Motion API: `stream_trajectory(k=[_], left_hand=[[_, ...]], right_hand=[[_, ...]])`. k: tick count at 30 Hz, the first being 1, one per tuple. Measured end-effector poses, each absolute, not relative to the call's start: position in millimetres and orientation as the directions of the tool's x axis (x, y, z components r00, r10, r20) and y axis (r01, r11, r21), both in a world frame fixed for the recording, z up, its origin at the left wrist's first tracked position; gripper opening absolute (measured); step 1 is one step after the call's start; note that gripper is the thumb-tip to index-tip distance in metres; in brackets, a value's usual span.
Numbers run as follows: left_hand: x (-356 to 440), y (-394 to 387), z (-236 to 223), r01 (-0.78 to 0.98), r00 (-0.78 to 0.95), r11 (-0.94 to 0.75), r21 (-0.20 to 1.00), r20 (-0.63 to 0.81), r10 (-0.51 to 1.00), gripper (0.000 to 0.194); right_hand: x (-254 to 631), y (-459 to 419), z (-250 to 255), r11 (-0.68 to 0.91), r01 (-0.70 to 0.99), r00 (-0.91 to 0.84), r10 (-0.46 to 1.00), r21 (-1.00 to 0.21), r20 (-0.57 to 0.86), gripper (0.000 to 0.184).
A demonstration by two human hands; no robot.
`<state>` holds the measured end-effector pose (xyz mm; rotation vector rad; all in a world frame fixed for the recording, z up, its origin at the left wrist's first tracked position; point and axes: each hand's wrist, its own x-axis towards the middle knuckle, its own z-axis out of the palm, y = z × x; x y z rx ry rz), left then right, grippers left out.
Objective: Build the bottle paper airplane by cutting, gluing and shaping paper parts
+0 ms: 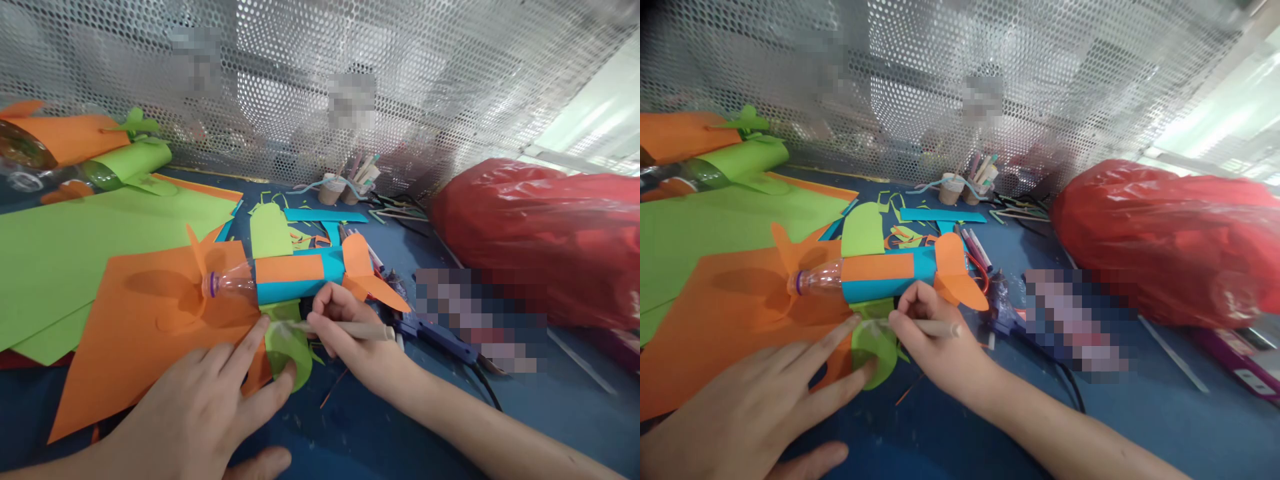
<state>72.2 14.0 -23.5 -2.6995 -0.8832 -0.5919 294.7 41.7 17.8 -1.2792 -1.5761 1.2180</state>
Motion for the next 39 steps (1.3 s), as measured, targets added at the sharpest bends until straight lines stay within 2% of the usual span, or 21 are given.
stream_trajectory(k=[6,15,22,27,31,36,39], left_hand=[[70,17,-28,0.591,0.725,-0.799,-0.108,0.506,0.467,0.050],[70,18,-27,0.586,0.744,-0.802,-0.119,0.470,0.474,0.052],[71,17,-29,0.592,0.735,-0.798,-0.114,0.482,0.476,0.047],[71,17,-26,0.583,0.744,-0.802,-0.131,0.483,0.462,0.048],[71,16,-26,0.597,0.742,-0.792,-0.126,0.464,0.485,0.047],[71,16,-30,0.596,0.732,-0.796,-0.107,0.479,0.484,0.047],[70,16,-29,0.596,0.728,-0.798,-0.091,0.480,0.489,0.047]], right_hand=[[295,40,19,0.079,0.294,-0.251,0.968,-0.953,0.003,0.015],[300,40,8,0.105,0.386,-0.217,0.976,-0.916,0.020,0.020],[295,39,14,0.086,0.276,-0.172,0.984,-0.957,0.039,0.030],[295,37,19,0.071,0.265,-0.230,0.973,-0.962,0.009,0.022],[294,37,19,0.047,0.232,-0.209,0.978,-0.972,-0.003,0.026],[293,38,20,0.012,0.186,-0.226,0.974,-0.982,-0.031,0.015],[293,38,21,0.015,0.208,-0.235,0.971,-0.978,-0.035,0.015]])
